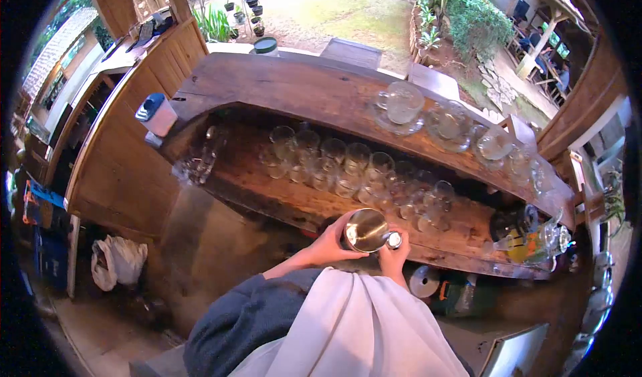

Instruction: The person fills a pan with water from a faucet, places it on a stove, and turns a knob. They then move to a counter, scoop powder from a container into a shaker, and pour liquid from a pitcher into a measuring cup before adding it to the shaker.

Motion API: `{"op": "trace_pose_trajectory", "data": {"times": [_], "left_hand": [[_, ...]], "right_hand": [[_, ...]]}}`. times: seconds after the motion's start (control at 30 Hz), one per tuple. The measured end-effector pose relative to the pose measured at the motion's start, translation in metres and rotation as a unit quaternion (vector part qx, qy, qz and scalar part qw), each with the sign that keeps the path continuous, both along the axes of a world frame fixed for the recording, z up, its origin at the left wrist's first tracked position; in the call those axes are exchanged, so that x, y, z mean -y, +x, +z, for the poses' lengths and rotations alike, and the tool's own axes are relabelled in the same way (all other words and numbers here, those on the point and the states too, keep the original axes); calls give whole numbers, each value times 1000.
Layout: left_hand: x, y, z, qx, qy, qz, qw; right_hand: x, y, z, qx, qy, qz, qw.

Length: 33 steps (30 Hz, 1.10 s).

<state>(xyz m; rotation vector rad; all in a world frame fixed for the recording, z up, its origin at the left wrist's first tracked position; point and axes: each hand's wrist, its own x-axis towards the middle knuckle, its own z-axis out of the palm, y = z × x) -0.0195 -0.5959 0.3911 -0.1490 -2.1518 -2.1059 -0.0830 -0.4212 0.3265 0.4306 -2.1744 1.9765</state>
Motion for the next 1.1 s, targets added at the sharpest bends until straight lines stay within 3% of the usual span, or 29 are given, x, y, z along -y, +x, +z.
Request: {"op": "trace_pose_trajectory", "data": {"times": [0.2, 0.33, 0.4, 0.8, 0.93, 1.1], "left_hand": [[75, 18, -13, -25, 6, -30, 999], [98, 32, -18, -9, 21, -19, 1000], [102, 38, -18, -14, 15, -3, 1000], [185, 71, -3, 4, 54, -38, 998], [249, 75, -8, -2, 47, -75, 996], [325, 79, -11, -45, -46, -99, 993]], "right_hand": [[75, 22, 1, 8, 13, -22, 1000], [101, 25, 2, 3, 14, 2, 1000], [109, 25, -3, -2, -38, 25, 999], [187, 47, 5, -3, 15, 22, 1000], [238, 59, 10, -29, 50, -20, 998], [311, 77, 14, 2, 29, -87, 996]]}}
